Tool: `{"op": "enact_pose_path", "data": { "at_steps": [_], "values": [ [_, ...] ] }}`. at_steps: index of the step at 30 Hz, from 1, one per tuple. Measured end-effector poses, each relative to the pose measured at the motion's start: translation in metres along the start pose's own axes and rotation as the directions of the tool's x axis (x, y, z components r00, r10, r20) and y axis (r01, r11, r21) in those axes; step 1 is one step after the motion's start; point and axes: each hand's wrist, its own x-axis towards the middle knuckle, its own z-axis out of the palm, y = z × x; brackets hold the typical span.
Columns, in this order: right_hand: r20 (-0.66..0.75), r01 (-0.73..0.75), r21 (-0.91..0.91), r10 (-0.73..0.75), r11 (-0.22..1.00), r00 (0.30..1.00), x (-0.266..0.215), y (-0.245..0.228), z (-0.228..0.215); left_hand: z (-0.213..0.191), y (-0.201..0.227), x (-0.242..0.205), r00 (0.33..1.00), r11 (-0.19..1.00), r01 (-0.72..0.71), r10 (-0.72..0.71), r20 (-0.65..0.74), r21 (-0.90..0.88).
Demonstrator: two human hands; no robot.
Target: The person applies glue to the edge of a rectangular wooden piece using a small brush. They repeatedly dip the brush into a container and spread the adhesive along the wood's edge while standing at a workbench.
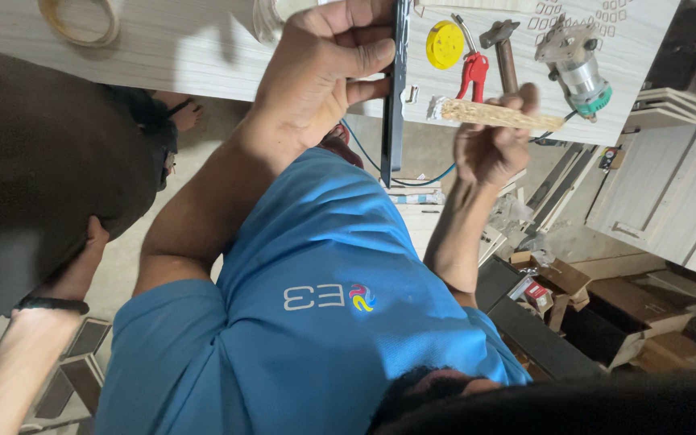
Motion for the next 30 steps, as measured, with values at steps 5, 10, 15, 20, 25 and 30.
{"op": "enact_pose_path", "data": {
  "at_steps": [5,10,15,20,25,30],
  "values": [
    [0.066,0.056,-0.235,-0.042,0.97,0.997,0.007,-0.026,0.004,0.006,0.003,-0.004,0.998,0.988,-0.052,0.057,-0.032,0.146],
    [0.09,0.032,-0.336,-0.002,0.941,0.996,0.011,-0.029,0.005,0.009,0.002,-0.007,0.997,0.975,-0.079,0.081,0.0,0.206],
    [0.073,-0.002,-0.354,0.03,0.935,0.997,0.016,-0.022,0.007,0.009,0.001,-0.007,0.998,0.97,-0.018,0.033,-0.057,0.242],
    [0.08,-0.014,-0.295,0.04,0.956,0.996,0.025,-0.018,-0.001,0.009,-0.004,-0.006,0.998,0.985,-0.012,0.024,-0.066,0.17],
    [0.097,-0.021,-0.29,0.052,0.957,0.994,0.027,-0.019,-0.012,0.005,-0.005,-0.006,0.997,0.993,0.008,0.002,-0.079,0.122],
    [0.187,-0.079,-0.275,0.134,0.958,0.973,0.006,-0.021,-0.006,0.0,-0.002,-0.006,0.999,0.997,-0.016,0.019,-0.048,0.076]
  ]
}}
